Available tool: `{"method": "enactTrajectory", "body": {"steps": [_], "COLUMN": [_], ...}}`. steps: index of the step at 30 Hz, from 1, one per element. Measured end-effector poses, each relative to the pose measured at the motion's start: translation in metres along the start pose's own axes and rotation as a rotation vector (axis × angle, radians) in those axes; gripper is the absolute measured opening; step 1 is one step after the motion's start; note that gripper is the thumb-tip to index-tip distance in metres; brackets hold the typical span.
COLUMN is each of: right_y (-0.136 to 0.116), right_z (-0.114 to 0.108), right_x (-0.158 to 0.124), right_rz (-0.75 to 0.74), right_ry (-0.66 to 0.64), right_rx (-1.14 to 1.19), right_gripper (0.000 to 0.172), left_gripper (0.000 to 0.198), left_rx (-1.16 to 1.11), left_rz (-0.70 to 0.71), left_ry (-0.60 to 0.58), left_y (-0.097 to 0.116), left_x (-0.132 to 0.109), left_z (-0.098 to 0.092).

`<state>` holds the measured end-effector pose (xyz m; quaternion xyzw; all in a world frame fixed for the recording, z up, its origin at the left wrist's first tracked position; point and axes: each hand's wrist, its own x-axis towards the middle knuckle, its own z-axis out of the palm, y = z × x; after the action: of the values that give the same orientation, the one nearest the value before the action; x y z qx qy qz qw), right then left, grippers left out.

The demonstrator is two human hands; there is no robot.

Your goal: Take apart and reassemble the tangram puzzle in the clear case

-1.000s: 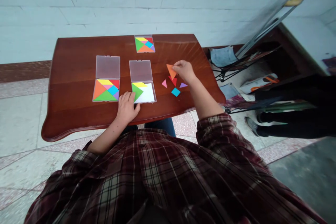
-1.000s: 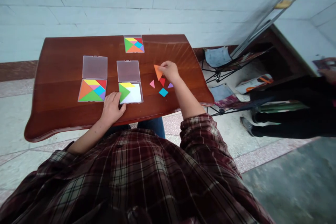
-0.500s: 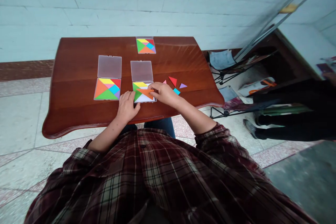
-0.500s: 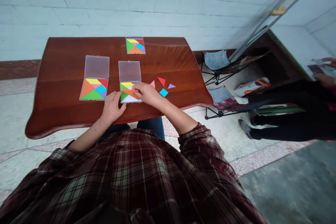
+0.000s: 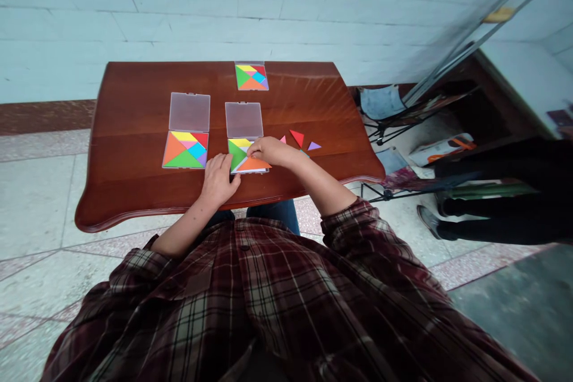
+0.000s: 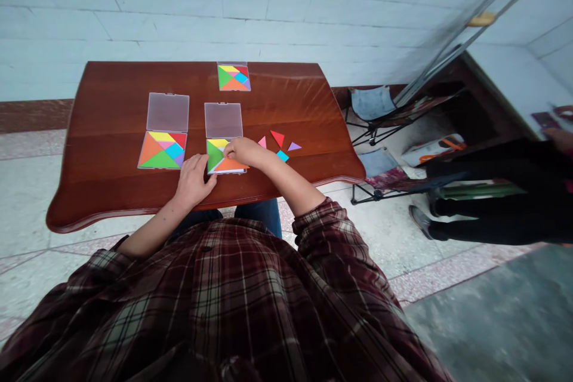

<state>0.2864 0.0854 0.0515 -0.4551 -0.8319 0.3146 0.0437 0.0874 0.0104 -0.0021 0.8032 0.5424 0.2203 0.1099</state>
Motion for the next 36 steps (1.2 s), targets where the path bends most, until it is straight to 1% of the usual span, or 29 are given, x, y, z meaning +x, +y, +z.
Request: {"method": "enactTrajectory", "body": {"steps": [4, 7, 12, 16, 18, 23, 25, 28, 30, 32, 34, 36], "right_y": [0.000, -0.001, -0.005, -0.007, -0.009, -0.016, -0.020, -0.021, -0.015, -0.002, 0.017, 0.038], "right_z": [0.006, 0.009, 0.006, 0.007, 0.012, 0.029, 0.035, 0.038, 0.034, 0.025, 0.012, -0.003], "right_x": [0.005, 0.005, -0.006, -0.018, -0.024, -0.035, -0.037, -0.041, -0.046, -0.053, -0.061, -0.066], "right_rz": [-0.020, 0.005, 0.039, 0.115, 0.125, 0.141, 0.156, 0.129, 0.113, 0.154, 0.275, 0.464], "right_ry": [-0.004, 0.011, 0.084, 0.140, 0.146, 0.105, 0.122, 0.166, 0.228, 0.329, 0.431, 0.513], "right_rx": [0.012, 0.007, 0.040, 0.037, -0.007, -0.150, -0.173, -0.138, -0.074, -0.011, 0.012, -0.023], "right_gripper": [0.023, 0.023, 0.029, 0.032, 0.031, 0.028, 0.028, 0.026, 0.025, 0.024, 0.023, 0.024], "left_gripper": [0.048, 0.049, 0.048, 0.048, 0.046, 0.039, 0.038, 0.037, 0.037, 0.037, 0.036, 0.035], "left_rx": [0.014, 0.002, -0.018, -0.021, -0.019, 0.019, 0.021, 0.014, 0.016, 0.022, 0.024, 0.017], "left_rz": [0.005, -0.003, -0.004, -0.002, 0.017, 0.051, 0.053, 0.054, 0.056, 0.059, 0.061, 0.060], "left_ry": [-0.004, -0.011, -0.007, 0.005, 0.005, 0.003, 0.003, 0.008, 0.012, 0.015, 0.017, 0.016], "left_y": [0.000, 0.002, 0.003, 0.001, -0.001, -0.004, -0.004, -0.005, -0.005, -0.004, -0.004, -0.003], "left_x": [0.000, 0.000, 0.000, -0.001, -0.001, -0.001, 0.000, 0.000, 0.001, 0.001, 0.002, 0.002], "left_z": [0.000, -0.001, -0.002, -0.001, 0.000, 0.000, 0.000, 0.000, -0.002, -0.003, -0.004, -0.004]}}
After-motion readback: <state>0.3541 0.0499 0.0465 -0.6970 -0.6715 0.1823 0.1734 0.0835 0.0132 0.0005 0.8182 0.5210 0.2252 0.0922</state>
